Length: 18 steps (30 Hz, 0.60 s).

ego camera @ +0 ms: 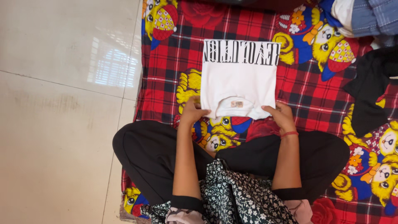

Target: The person folds clothes including red leggings, a white sweatshirt, a black garment, and a light blue t-shirt on a bed and places them into an open suitcase.

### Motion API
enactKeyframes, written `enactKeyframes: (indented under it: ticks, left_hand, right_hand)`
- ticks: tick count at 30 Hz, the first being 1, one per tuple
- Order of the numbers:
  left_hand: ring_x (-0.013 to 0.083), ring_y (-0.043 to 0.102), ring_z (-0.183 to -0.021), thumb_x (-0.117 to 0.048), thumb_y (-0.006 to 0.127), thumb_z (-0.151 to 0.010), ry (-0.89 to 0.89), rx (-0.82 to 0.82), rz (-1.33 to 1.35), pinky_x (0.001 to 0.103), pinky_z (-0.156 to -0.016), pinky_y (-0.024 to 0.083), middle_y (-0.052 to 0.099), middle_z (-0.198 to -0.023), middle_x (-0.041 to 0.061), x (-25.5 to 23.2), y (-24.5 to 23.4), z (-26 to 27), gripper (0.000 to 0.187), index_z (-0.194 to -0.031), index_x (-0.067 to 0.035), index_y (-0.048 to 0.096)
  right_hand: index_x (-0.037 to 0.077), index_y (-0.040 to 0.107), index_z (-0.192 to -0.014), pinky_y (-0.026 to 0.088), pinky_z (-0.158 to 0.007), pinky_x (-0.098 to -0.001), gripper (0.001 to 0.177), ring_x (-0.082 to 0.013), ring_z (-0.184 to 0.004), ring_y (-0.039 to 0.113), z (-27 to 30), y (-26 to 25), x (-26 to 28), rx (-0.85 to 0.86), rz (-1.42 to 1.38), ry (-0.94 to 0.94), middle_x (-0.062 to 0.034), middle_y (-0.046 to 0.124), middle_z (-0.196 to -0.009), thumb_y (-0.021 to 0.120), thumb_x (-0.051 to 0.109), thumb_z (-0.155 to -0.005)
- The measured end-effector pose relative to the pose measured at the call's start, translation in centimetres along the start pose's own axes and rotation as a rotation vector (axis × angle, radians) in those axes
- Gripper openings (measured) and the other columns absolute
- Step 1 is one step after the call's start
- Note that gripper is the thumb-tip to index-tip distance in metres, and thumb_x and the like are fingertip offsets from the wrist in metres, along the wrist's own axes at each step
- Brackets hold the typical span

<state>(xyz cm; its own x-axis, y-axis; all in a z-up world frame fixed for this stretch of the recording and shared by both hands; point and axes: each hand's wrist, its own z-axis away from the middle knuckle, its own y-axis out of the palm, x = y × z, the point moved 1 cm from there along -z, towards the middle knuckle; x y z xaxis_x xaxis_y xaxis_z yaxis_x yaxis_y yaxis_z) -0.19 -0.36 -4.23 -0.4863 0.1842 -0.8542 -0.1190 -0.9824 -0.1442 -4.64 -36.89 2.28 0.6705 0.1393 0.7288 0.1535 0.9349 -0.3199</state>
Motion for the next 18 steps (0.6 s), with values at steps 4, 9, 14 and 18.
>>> enactKeyframes:
  ticks: [4, 9, 14, 18]
  left_hand:
    - [0.0215, 0.073, -0.096, -0.022, 0.086, -0.08, -0.149, 0.227, 0.131, 0.03, -0.082, 0.057, 0.079, -0.113, 0.015, -2.1, 0.2, 0.5, 0.07, -0.139, 0.01, 0.069]
    - [0.0236, 0.07, -0.107, -0.023, 0.086, -0.074, -0.288, 0.224, 0.483, 0.038, -0.086, 0.059, 0.069, -0.126, 0.014, -13.2, 0.2, 4.7, 0.082, -0.144, -0.001, 0.049]
    - [0.024, 0.068, -0.119, -0.015, 0.085, -0.077, -0.072, 0.322, 0.549, 0.039, -0.098, 0.056, 0.068, -0.13, 0.015, -25.7, -1.9, 7.0, 0.077, -0.142, 0.0, 0.048]
    - [0.0222, 0.067, -0.119, -0.014, 0.084, -0.083, 0.219, 0.425, 0.523, 0.036, -0.102, 0.056, 0.068, -0.13, 0.015, -36.9, -2.1, 4.7, 0.067, -0.14, 0.003, 0.054]
  right_hand:
    - [-0.001, 0.072, -0.12, 0.04, -0.057, -0.0246, 0.039, -0.0085, -0.075, 0.063, 1.0, 0.2, 1.0, 0.076, -0.259, -0.005, -0.0058, 0.073, -0.099, 0.079, 0.018, -0.087]
    - [0.006, 0.067, -0.12, 0.051, -0.065, -0.0292, 0.035, -0.0157, -0.078, 0.066, 1.7, 0.1, 5.3, 0.277, -0.643, 0.287, -0.0072, 0.07, -0.1, 0.079, 0.018, -0.09]
    - [-0.003, 0.06, -0.136, 0.055, -0.1, -0.0384, 0.047, -0.0246, -0.116, 0.067, 3.8, -5.9, 13.7, 0.38, -0.853, 0.018, -0.0139, 0.069, -0.129, 0.066, 0.004, -0.089]
    - [-0.005, 0.053, -0.144, 0.056, -0.099, -0.034, 0.041, -0.0244, -0.121, 0.067, 1.2, -13.4, 20.4, 0.476, -1.076, -0.151, -0.0169, 0.065, -0.14, 0.065, 0.001, -0.106]
